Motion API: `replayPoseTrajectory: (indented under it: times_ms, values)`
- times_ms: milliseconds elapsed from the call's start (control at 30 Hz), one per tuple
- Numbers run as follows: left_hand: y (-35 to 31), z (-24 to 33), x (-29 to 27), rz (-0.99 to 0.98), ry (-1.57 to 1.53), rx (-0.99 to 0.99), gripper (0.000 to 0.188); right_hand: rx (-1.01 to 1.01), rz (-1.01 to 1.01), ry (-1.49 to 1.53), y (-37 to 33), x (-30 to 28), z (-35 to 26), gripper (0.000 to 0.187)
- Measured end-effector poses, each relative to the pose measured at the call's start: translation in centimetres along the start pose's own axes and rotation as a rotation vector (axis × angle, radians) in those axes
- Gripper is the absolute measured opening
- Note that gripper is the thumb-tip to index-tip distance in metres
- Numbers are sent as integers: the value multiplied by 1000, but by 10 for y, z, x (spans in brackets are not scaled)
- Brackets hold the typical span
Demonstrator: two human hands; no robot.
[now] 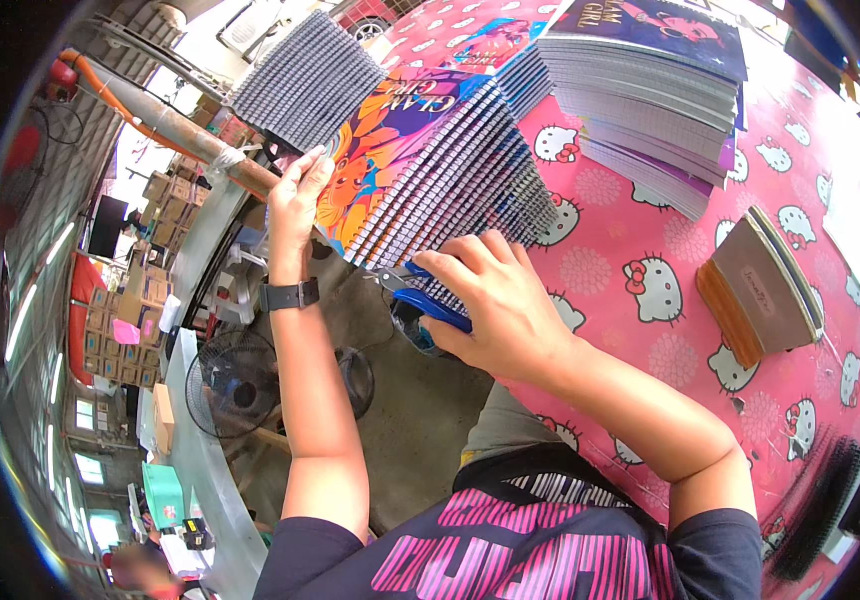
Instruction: The person uses a blue hand tool to crimp the ends of metal spiral bindings on a stack of notebooks, handling them one at a time.
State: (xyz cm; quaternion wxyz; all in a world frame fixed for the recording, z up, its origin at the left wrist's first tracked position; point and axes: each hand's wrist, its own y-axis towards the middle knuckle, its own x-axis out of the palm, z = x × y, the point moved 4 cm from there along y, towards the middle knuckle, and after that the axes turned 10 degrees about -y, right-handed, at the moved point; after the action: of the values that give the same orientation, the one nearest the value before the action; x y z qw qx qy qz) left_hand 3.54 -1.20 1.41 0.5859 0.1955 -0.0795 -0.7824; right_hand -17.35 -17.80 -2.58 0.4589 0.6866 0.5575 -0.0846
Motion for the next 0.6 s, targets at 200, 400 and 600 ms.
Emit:
replayPoseTrajectory:
  times_ms: [200, 400, 600]
  values:
    - [3, 1, -2, 28, 9, 24, 42, -76, 207, -149, -3, -8, -3, 51]
    - [0, -1, 2, 33, -91, -14, 42, -182, 242, -160, 2, -4, 2, 38]
    - [-2, -1, 3, 22, -110, -16, 43, 480, -425, 1109, -2, 21, 21, 29]
